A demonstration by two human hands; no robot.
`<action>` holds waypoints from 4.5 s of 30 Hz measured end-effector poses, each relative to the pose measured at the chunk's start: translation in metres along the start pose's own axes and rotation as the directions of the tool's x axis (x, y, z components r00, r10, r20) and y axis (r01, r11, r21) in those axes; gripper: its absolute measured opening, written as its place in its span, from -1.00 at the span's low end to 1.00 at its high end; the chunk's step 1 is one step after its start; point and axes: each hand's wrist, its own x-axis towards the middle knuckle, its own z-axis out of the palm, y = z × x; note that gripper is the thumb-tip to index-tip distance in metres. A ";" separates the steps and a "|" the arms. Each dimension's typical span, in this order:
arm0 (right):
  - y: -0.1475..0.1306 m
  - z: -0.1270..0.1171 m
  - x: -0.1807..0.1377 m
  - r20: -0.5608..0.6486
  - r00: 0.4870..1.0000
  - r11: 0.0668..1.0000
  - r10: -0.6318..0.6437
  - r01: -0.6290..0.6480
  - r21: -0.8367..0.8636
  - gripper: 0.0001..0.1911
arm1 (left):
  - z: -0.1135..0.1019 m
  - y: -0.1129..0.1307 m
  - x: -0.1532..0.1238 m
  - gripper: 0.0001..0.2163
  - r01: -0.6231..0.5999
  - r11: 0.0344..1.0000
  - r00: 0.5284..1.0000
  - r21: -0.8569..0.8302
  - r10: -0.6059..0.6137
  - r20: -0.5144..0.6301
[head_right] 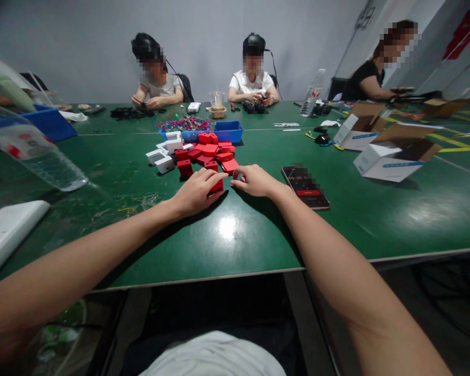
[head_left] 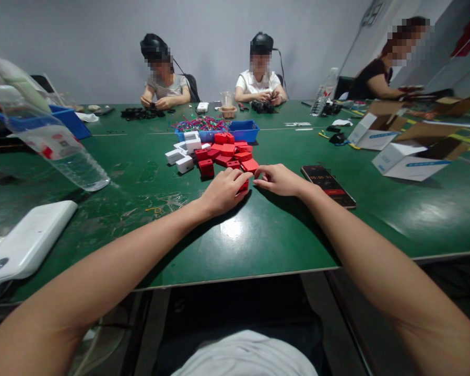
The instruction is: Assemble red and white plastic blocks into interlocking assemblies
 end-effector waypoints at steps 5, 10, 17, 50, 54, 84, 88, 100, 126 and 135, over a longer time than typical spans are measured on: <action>-0.002 -0.001 -0.001 0.006 1.000 1.000 0.005 -0.005 0.011 -0.77 | -0.008 -0.004 0.002 -0.65 0.105 0.990 0.993 0.090 -0.109 0.046; -0.003 -0.002 -0.001 0.009 1.000 1.000 0.017 -0.017 -0.001 -0.76 | -0.010 -0.017 0.004 -0.67 0.210 0.958 0.976 0.197 -0.218 0.019; -0.004 -0.004 -0.002 0.019 1.000 1.000 0.021 -0.020 -0.022 -0.76 | -0.009 -0.041 0.003 -0.63 0.306 0.923 0.952 0.233 -0.300 -0.061; 0.000 -0.002 -0.001 0.019 1.000 1.000 0.020 -0.020 -0.008 -0.75 | -0.055 -0.050 0.005 -0.61 0.558 0.662 0.653 0.501 -0.722 0.227; 0.000 -0.002 -0.001 0.024 0.999 1.000 0.022 -0.022 -0.016 -0.75 | -0.056 -0.028 0.006 -0.67 0.469 0.736 0.681 0.488 -0.653 0.330; 0.001 0.004 0.002 -0.039 0.997 0.997 -0.065 0.066 0.026 -0.66 | 0.000 0.019 -0.001 -0.69 0.203 0.968 0.971 -0.145 -0.179 0.160; -0.008 0.007 0.001 -0.055 0.995 0.985 -0.084 0.092 0.148 -0.51 | 0.001 0.018 -0.002 -0.69 0.198 0.968 0.969 -0.155 -0.169 0.181; -0.016 0.005 0.001 -0.064 0.998 0.982 0.001 0.011 0.190 -0.51 | 0.004 0.021 -0.004 -0.69 0.203 0.964 0.976 -0.174 -0.184 0.117; -0.011 0.019 0.011 0.042 0.911 0.346 0.410 -0.198 0.917 -0.84 | 0.002 0.027 -0.004 -0.67 0.199 0.975 0.973 -0.099 -0.209 -0.095; -0.017 0.023 0.013 0.051 0.871 0.104 0.489 -0.116 0.988 -0.64 | 0.001 0.018 -0.001 -0.55 0.438 0.845 0.893 -0.307 -0.448 0.042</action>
